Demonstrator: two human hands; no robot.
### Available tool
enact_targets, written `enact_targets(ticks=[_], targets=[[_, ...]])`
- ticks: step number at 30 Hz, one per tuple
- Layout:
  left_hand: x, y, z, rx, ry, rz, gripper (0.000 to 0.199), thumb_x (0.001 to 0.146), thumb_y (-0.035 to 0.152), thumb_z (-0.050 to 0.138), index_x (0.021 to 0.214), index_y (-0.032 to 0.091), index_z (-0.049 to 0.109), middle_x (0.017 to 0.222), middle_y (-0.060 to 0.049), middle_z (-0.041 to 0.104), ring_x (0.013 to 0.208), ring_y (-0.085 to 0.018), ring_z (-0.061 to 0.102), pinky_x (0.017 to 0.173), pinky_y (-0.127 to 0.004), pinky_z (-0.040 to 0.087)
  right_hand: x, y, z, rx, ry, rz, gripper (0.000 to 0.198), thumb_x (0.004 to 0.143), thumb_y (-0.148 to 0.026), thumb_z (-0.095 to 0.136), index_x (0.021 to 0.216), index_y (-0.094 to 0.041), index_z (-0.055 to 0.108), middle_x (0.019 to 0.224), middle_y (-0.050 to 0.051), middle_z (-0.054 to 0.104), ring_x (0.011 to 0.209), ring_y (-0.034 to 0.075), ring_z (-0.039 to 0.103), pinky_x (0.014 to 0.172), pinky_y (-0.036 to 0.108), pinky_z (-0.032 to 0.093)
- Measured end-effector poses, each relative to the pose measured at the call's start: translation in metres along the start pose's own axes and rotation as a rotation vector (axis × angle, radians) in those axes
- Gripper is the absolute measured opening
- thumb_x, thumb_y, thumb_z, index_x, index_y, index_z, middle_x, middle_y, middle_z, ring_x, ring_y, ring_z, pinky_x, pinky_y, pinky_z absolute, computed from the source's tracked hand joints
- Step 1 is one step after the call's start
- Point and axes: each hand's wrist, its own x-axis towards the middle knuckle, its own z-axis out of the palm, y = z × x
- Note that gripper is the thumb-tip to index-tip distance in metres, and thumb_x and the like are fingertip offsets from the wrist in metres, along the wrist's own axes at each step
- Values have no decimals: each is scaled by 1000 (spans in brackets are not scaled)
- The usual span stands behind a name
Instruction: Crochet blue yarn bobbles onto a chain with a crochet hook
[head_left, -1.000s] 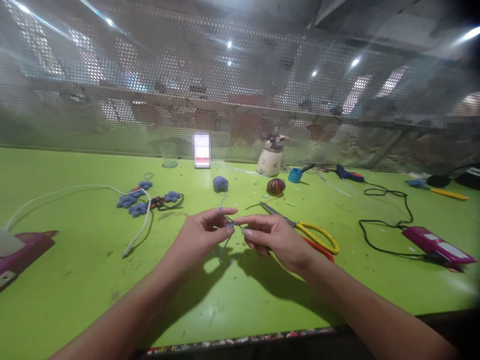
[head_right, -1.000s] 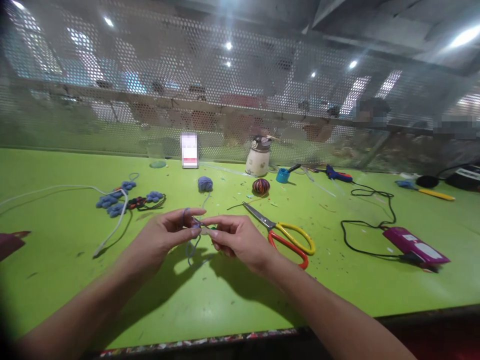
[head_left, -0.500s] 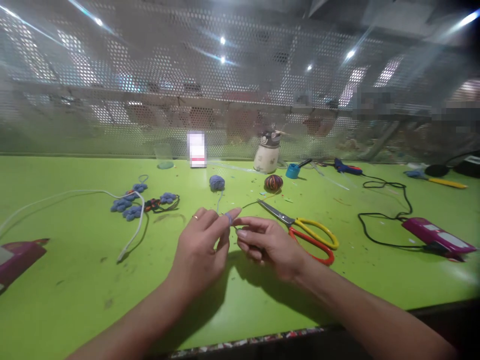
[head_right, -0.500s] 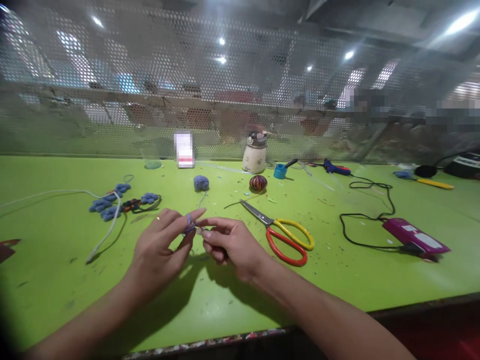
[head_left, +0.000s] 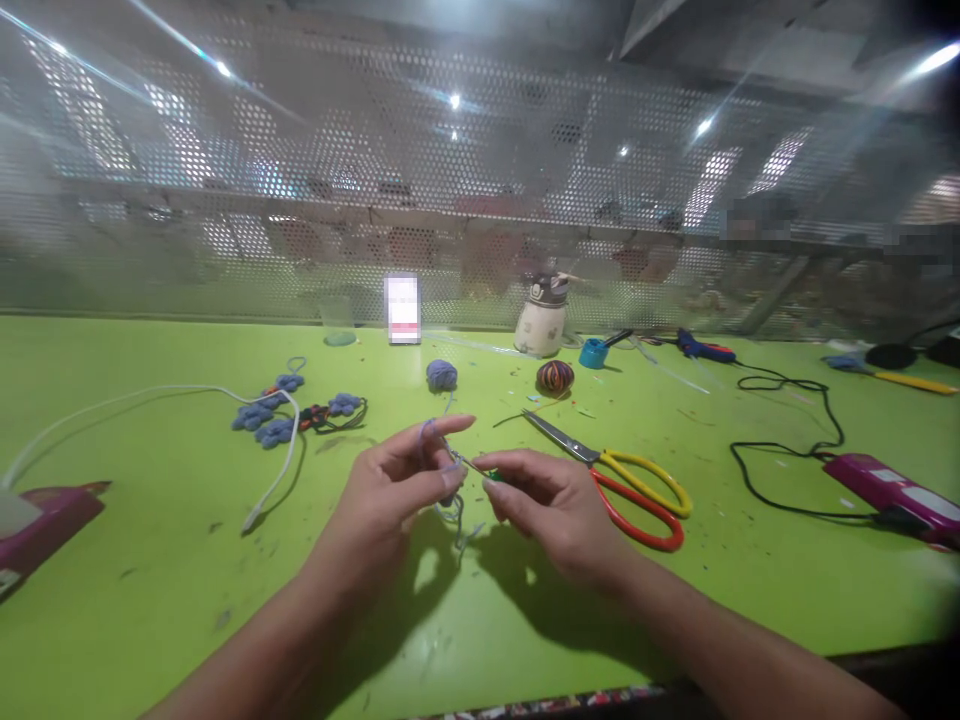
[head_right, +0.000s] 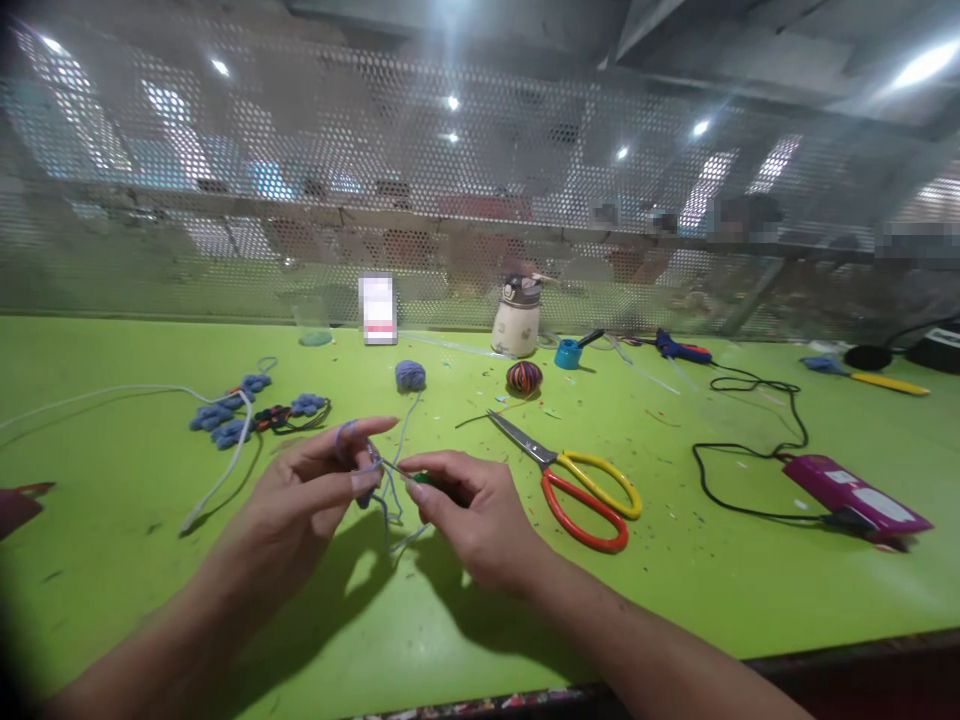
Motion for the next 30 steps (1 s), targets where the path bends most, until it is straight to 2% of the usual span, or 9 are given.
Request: enact_targets(ticks=[7,13,16,19,22,24,26,28,30], targets=[[2,7,-2,-98,-33,-111,34,60,14,76,94,18,79,67,1,57,62,-9,48,62,-20,38,0,-4,-9,-315,-16,-271,17,86,-18,63,98,-15,74,83,7,74,63,14,63,57,26,50],[5,8,-5,-181,-11,-172,34,58,12,74,91,14,80,72,-1,61,65,-9,52,66,-20,41,1,-7,-11,-361,-38,-333,18,86,-14,62,99,-14,74,84,8,75,67,14,65,61,26,52],[6,8,-7,-172,2,-160,25,57,11,74,81,14,79,74,-2,63,67,-10,53,66,-20,42,0,-8,-12,-324,-59,-282,19,86,-16,61,99,-14,75,83,8,74,66,14,63,60,26,50],[7,7,-8,-127,-72,-137,6,59,10,71,64,13,72,68,-1,59,59,-7,47,53,-16,36,-1,-6,-12,-168,-90,-119,18,85,-19,64,98,-13,75,71,5,68,59,11,56,53,24,43],[9,3,-8,-69,-129,-138,9,61,9,73,61,14,65,65,1,58,57,-6,44,51,-17,35,0,-2,-11,80,-117,57,19,83,-23,67,97,-12,73,57,-2,56,50,8,45,46,21,34],[10,0,-8,4,-150,-122,14,64,10,76,71,16,66,67,2,59,63,-9,50,60,-20,40,1,0,-10,175,-124,114,21,82,-26,69,97,-12,73,55,-3,53,49,7,41,44,20,29],[10,-3,-9,91,-199,-90,35,68,11,76,100,21,66,70,3,59,67,-11,53,64,-23,42,1,1,-10,199,-125,146,22,81,-27,70,97,-12,72,56,-3,52,48,7,40,44,20,27],[9,-4,-9,162,-247,-59,68,72,11,74,133,26,49,72,5,59,67,-12,52,62,-25,40,1,0,-9,195,-128,179,23,80,-29,71,96,-12,72,56,-4,52,48,6,39,44,21,27],[9,-5,-9,214,-264,-16,83,74,10,70,147,27,33,72,5,57,66,-12,51,62,-26,39,1,0,-8,180,-134,218,25,80,-31,72,96,-12,72,56,-3,53,47,6,38,43,21,27]])
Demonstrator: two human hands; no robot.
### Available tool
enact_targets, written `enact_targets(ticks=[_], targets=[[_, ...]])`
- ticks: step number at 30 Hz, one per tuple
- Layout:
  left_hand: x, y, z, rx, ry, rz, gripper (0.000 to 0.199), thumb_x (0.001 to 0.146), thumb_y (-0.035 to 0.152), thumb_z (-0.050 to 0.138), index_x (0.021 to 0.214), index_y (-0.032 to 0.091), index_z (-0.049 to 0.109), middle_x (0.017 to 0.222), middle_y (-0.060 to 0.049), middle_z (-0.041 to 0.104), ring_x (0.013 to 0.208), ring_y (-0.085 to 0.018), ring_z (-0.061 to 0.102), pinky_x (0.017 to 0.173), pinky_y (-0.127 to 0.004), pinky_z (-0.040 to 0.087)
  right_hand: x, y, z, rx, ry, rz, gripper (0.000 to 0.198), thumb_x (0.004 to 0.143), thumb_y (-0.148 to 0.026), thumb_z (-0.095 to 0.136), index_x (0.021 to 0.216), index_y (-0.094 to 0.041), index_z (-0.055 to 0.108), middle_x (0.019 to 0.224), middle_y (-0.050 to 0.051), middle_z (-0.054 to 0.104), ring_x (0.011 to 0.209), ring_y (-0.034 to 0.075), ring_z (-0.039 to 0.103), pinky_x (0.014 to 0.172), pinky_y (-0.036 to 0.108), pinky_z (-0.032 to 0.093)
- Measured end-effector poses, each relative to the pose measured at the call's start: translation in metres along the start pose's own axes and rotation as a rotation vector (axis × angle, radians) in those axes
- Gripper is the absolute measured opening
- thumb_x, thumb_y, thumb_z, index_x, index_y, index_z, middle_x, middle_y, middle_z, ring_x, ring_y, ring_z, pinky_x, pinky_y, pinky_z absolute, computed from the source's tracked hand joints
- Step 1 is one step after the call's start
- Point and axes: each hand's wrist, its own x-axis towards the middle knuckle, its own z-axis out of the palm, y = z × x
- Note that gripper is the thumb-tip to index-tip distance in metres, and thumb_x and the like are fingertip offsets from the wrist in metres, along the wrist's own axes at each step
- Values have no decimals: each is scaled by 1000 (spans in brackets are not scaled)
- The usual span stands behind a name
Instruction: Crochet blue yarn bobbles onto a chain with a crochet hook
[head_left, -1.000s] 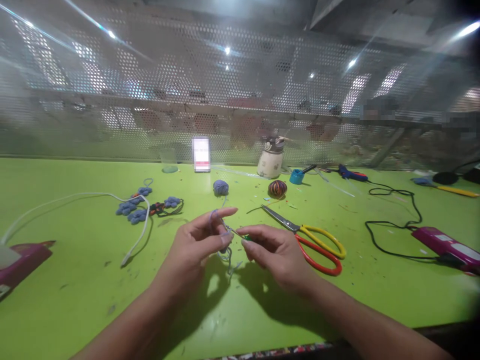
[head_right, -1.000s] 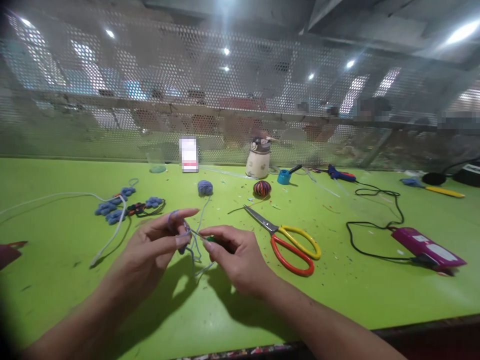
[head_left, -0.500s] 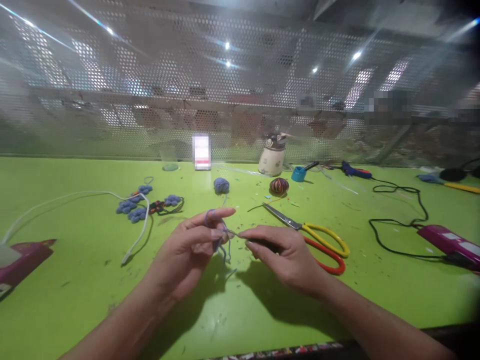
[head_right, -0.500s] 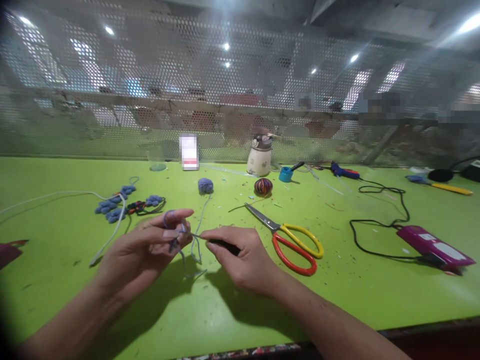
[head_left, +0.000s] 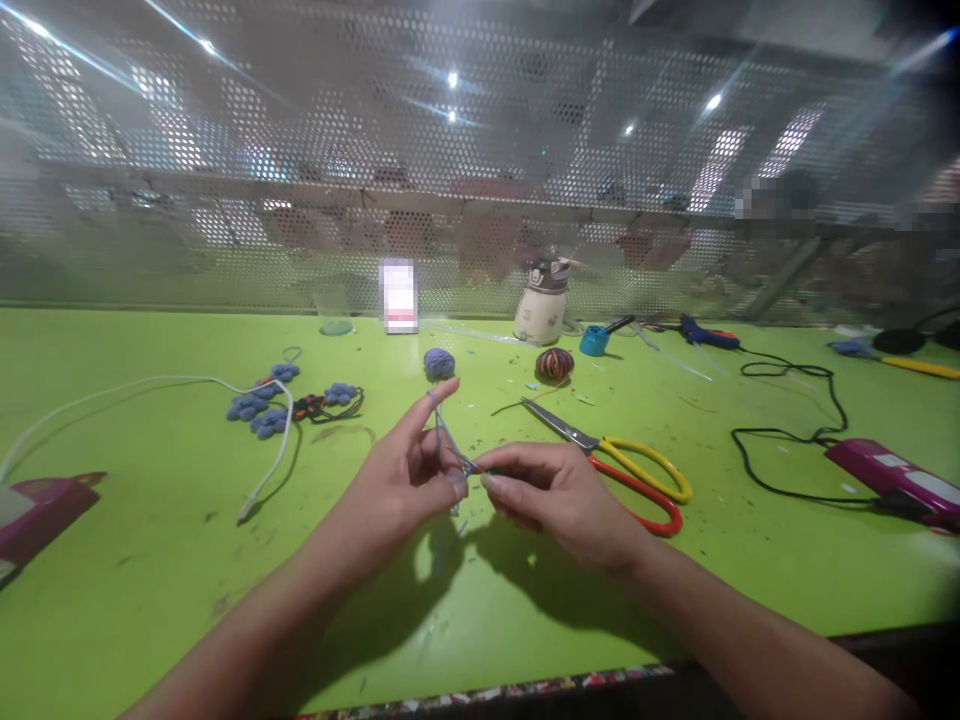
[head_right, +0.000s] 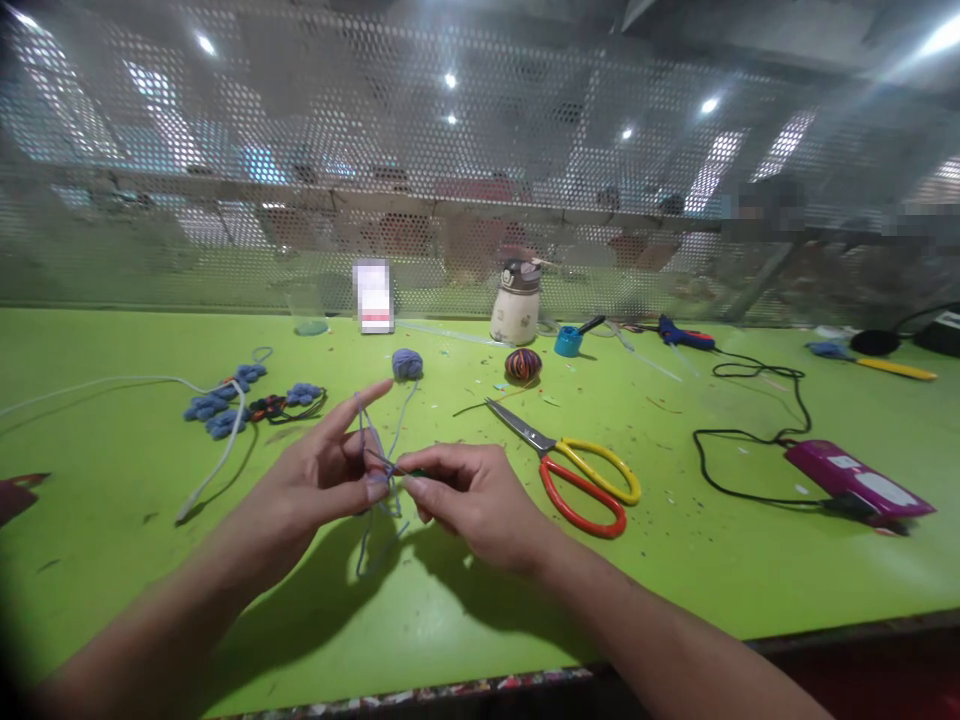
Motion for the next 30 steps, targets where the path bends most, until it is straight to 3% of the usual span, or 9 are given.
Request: enact_targets(ticks=[7,14,23,30], targets=[[-3,4,4,89,8,45,84,79,12,66,151,24,25,72,5,53,67,-13,49,63,-28,38,1,-2,1,57,19,82,26,79,-31,72,99,-15,71,57,-4,54,43,5,36,41,20,26],[-2,3,4,-21,17,7,86,76,12,70,150,25,27,70,5,57,65,-13,48,62,-27,37,0,-3,5,251,21,142,29,75,-27,75,102,-17,72,57,-4,55,41,4,36,41,19,25],[1,6,3,-227,66,-92,85,66,5,71,144,17,40,64,3,60,61,-12,50,60,-25,36,-1,-1,7,228,65,103,31,74,-28,77,102,-15,73,57,-4,56,42,5,38,40,20,26],[1,6,3,-159,91,-107,85,70,9,72,146,18,35,69,3,62,65,-13,50,64,-27,37,1,1,3,146,42,77,35,76,-35,76,105,-16,73,56,-4,54,43,5,36,40,20,25]])
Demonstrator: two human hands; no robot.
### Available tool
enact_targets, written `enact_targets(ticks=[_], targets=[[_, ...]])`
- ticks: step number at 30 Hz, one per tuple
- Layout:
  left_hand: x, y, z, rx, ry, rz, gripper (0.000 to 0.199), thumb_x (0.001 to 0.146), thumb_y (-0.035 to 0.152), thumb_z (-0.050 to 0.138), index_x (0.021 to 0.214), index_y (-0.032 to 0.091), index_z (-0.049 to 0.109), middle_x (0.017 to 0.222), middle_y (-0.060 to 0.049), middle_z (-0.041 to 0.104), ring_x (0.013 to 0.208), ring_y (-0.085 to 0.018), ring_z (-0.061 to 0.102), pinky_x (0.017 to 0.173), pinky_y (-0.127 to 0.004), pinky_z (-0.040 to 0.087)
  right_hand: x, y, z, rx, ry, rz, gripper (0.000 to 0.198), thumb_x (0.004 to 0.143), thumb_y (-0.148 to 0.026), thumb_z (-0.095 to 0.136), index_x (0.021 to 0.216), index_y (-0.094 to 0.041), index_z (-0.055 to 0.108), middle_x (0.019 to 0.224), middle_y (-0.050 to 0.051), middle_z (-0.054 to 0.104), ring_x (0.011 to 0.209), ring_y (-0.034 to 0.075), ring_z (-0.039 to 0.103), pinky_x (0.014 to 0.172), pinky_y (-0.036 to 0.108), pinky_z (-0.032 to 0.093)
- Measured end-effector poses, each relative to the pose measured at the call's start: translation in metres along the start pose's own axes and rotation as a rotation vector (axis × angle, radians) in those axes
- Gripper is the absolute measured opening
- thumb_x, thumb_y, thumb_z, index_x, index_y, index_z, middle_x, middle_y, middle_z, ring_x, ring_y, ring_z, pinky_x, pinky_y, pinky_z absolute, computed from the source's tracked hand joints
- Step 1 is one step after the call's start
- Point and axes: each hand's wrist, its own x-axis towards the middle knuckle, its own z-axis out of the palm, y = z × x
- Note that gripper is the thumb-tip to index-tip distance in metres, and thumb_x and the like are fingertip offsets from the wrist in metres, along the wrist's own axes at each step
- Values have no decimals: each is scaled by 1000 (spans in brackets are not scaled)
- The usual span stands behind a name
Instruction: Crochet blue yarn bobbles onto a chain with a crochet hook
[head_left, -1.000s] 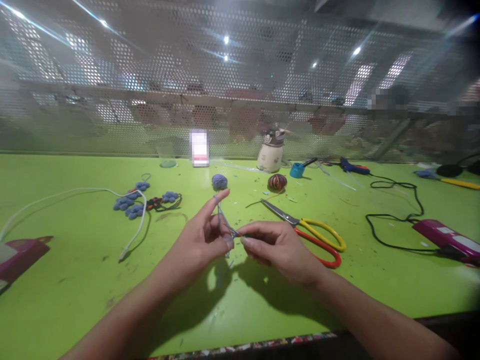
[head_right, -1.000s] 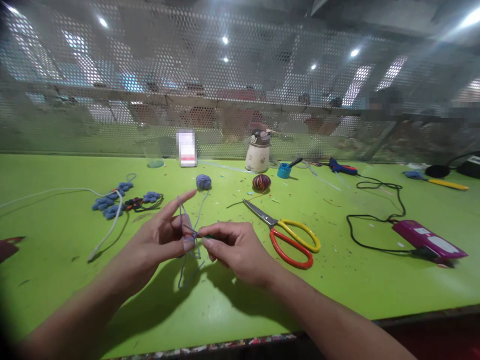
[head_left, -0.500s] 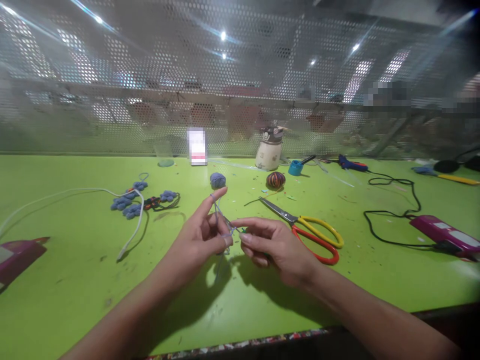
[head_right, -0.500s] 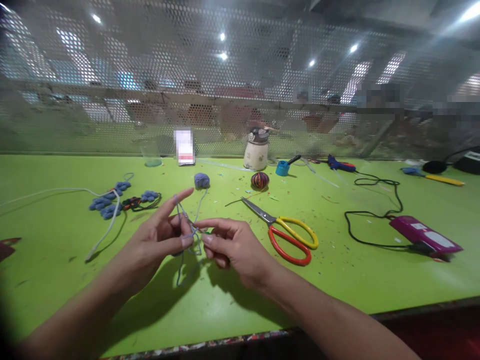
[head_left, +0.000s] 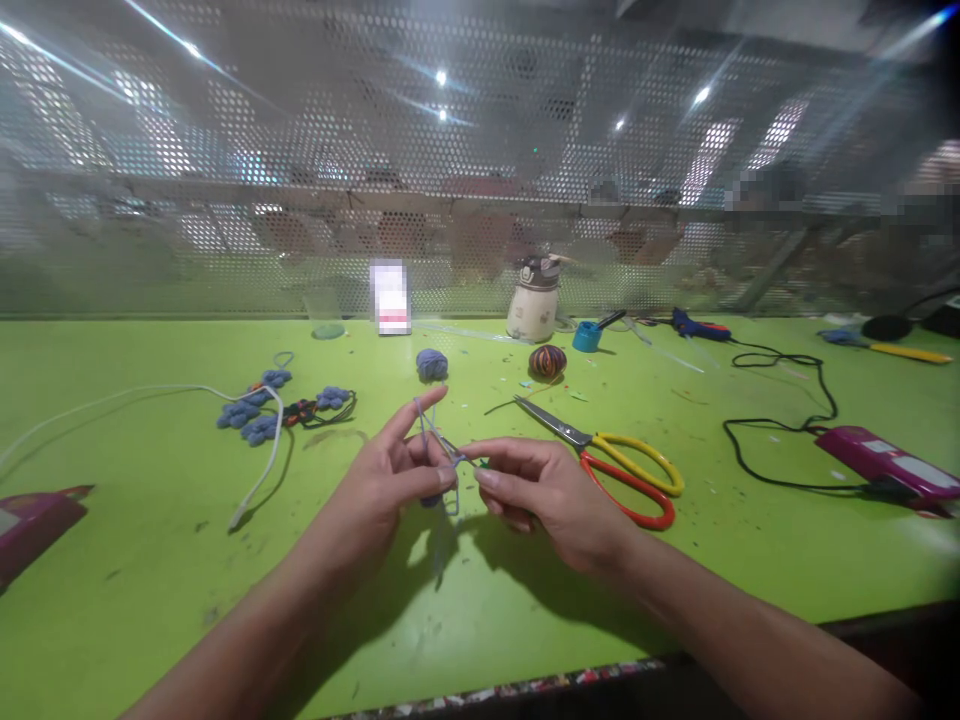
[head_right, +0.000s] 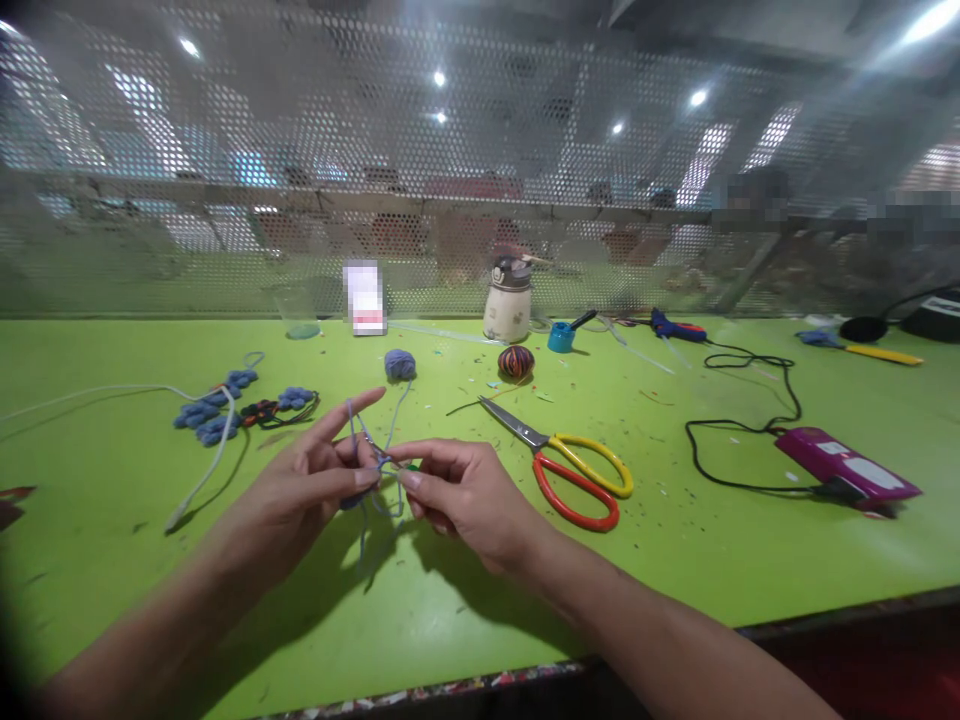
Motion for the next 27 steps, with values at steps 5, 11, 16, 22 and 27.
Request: enact_targets(ticks=[5,11,16,22,27], targets=[[1,0,1,-5,18,11,84,70,10,73,145,16,36,72,2,62,67,-14,53,66,-27,37,0,1,-1,-126,13,-76,34,81,-33,71,109,-14,72,57,-4,51,46,6,35,42,21,24],[2,-4,1,25,27,12,83,71,15,76,145,17,37,81,-2,66,76,-18,60,66,-29,39,-2,-1,1,-250,29,-140,30,83,-25,66,110,-13,72,58,-3,49,52,8,37,46,23,25],[2,-4,1,29,42,16,90,67,12,80,145,16,36,68,3,63,63,-13,56,62,-26,40,-1,1,1,-150,29,-78,32,81,-28,69,111,-15,72,56,-5,49,45,6,34,42,22,24],[1,-3,2,24,40,0,96,67,12,79,149,17,30,65,3,64,60,-13,55,59,-25,41,-2,0,1,-14,31,23,36,77,-29,73,110,-17,72,56,-5,52,43,6,35,40,20,26],[4,-5,0,94,20,23,101,65,12,79,150,18,25,65,4,63,61,-14,56,59,-26,41,-1,-4,-1,-92,8,7,35,79,-29,72,111,-17,73,55,-5,51,43,5,34,41,21,24]])
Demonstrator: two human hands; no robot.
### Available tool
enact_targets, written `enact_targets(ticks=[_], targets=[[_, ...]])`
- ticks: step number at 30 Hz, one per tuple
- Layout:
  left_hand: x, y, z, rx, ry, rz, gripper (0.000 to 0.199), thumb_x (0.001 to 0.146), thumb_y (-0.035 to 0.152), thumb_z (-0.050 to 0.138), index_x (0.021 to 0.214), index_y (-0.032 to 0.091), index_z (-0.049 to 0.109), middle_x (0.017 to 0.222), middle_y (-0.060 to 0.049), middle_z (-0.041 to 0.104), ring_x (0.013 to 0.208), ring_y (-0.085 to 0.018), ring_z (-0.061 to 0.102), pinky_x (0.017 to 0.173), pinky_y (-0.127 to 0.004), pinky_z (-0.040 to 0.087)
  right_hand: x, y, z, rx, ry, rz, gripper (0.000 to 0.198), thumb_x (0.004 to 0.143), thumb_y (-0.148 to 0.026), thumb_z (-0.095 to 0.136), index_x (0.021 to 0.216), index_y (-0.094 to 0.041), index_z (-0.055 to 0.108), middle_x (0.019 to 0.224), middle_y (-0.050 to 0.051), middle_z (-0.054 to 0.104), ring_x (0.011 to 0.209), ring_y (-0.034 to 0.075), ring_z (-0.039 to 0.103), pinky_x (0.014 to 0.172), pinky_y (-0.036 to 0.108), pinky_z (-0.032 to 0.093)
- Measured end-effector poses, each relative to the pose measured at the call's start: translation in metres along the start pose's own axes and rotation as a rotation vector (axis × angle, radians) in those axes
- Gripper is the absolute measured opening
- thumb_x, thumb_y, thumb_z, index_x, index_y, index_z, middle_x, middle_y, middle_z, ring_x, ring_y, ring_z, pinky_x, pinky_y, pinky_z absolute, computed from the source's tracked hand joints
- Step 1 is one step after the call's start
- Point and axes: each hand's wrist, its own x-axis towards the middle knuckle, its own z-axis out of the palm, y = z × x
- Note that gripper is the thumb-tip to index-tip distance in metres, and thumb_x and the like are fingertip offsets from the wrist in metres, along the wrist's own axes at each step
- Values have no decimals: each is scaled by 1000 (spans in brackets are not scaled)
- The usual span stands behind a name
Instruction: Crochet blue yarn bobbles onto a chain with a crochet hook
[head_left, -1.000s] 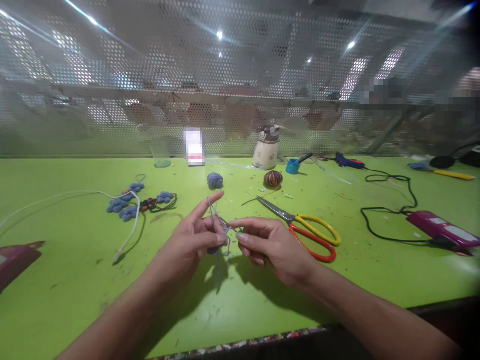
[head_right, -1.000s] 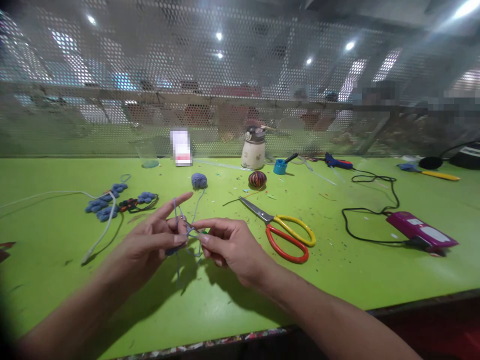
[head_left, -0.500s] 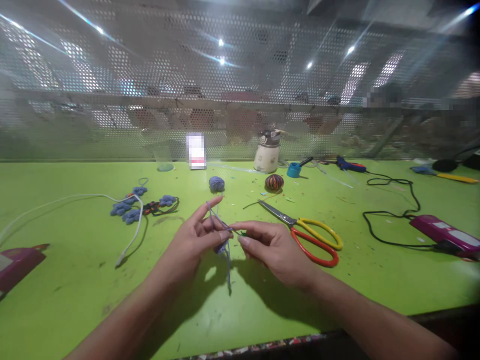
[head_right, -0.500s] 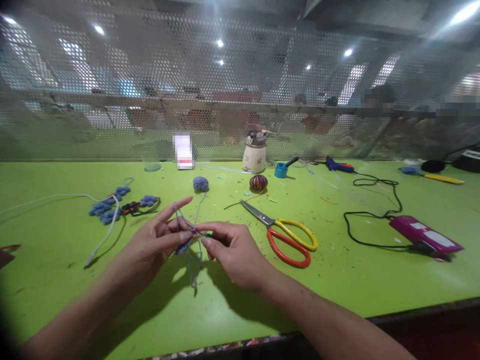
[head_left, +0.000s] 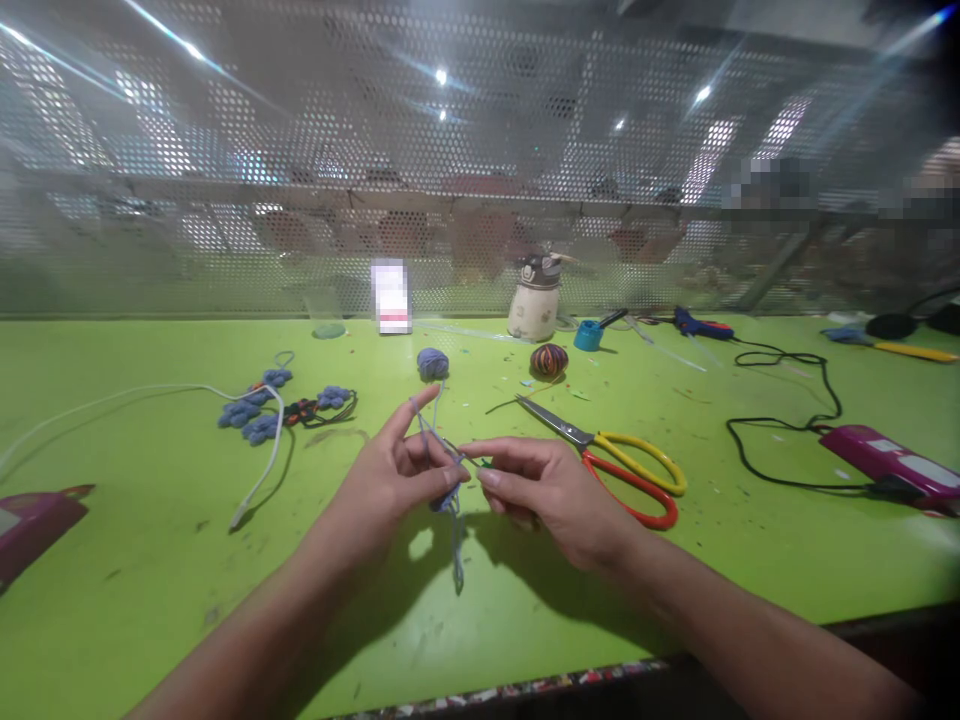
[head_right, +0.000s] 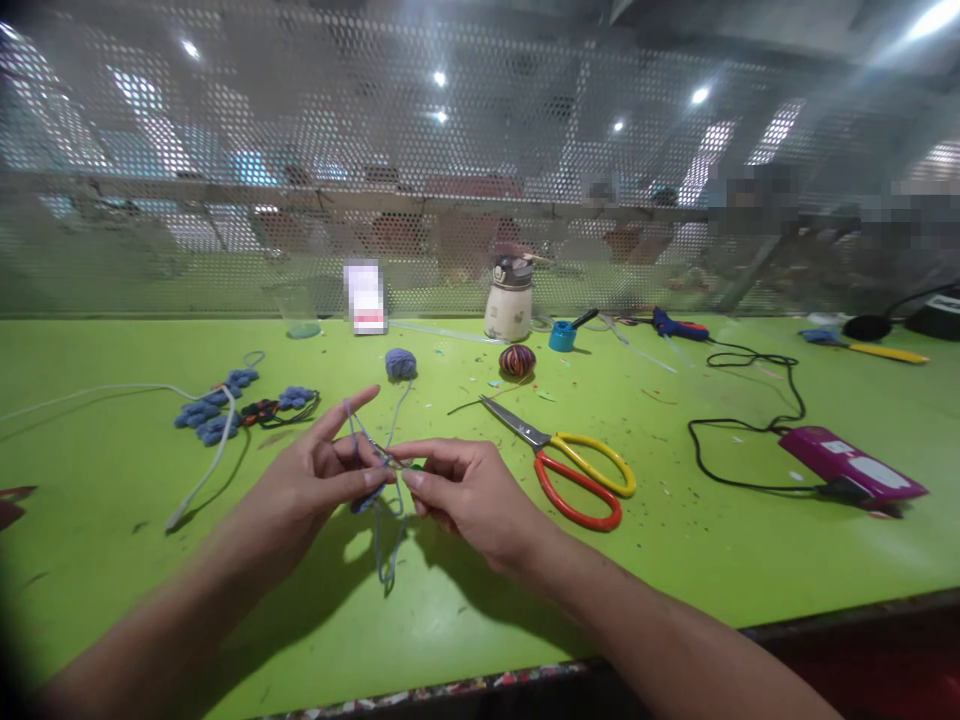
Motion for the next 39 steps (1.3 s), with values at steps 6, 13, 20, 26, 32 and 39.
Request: enact_targets(ticks=[6,13,20,26,32,39], targets=[[-6,-7,9,436,125,233,81,78,14,66,150,25,31,69,3,59,66,-18,56,71,-33,43,5,0,1,-106,47,-9,26,77,-22,72,101,-13,75,53,-5,50,45,6,35,42,21,22],[-12,-8,23,277,276,370,78,75,13,72,145,24,39,78,-1,65,78,-20,59,78,-33,44,4,7,11,326,37,18,39,75,-33,76,109,-15,65,56,-5,55,39,4,36,39,18,26],[-4,-1,10,-62,172,152,98,67,11,79,150,17,29,72,1,67,72,-15,61,68,-26,46,3,7,5,-52,85,-192,42,82,-33,70,117,-13,63,58,-5,51,46,7,39,44,22,31],[-4,3,4,-101,168,91,105,62,11,83,150,11,25,66,2,66,61,-13,57,59,-23,43,4,6,-8,-482,106,-390,31,87,-25,61,115,-13,66,65,0,58,55,11,49,52,25,40],[-7,11,2,-135,151,47,108,63,10,83,151,7,19,67,1,66,58,-11,55,55,-23,41,3,-1,-18,-768,86,-658,21,90,-18,59,106,-15,71,98,11,75,84,20,69,75,31,53],[-6,11,-1,-222,102,-14,110,62,5,82,150,5,17,67,-1,68,58,-12,57,58,-22,42,3,-9,-26,-845,33,-778,19,89,-11,58,102,-16,71,87,7,76,74,16,69,67,27,52]])
